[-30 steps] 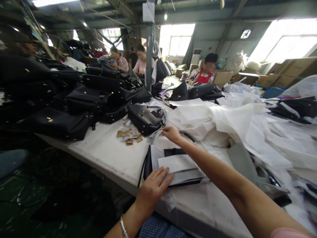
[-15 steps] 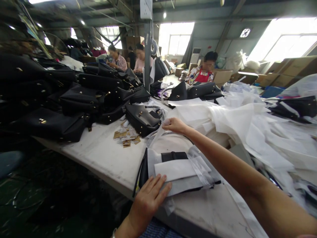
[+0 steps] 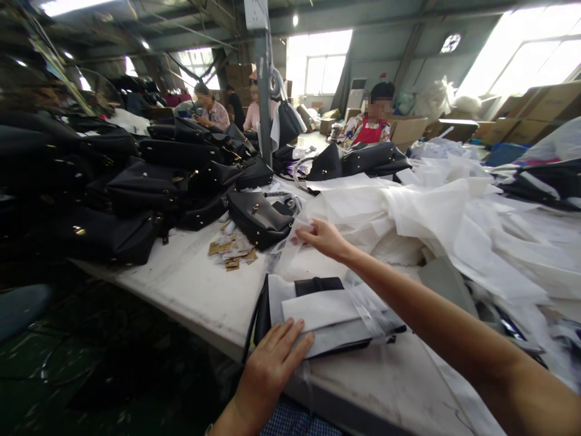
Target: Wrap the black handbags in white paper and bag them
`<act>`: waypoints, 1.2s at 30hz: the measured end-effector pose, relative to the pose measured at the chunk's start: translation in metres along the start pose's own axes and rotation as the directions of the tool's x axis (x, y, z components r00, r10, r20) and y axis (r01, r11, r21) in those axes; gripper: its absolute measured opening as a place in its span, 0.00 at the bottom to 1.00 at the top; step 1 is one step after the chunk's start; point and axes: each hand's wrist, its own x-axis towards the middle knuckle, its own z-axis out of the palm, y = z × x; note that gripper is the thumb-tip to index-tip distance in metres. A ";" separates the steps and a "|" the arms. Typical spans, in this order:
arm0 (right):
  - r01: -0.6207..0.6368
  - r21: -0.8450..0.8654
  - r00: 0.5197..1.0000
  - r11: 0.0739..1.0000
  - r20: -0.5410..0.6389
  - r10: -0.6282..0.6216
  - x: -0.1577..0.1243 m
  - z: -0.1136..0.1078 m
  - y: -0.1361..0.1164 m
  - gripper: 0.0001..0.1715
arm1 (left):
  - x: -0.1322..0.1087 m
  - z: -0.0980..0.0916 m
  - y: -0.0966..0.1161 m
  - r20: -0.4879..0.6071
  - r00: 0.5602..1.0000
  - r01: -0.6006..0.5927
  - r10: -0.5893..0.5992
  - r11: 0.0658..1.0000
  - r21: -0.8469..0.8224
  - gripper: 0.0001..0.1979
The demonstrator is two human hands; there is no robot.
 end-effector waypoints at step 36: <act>0.480 -0.402 0.862 0.780 0.050 -0.505 -0.273 0.071 0.014 0.23 | -0.004 -0.001 0.005 0.171 0.948 0.306 -0.269 0.918 -0.253 0.29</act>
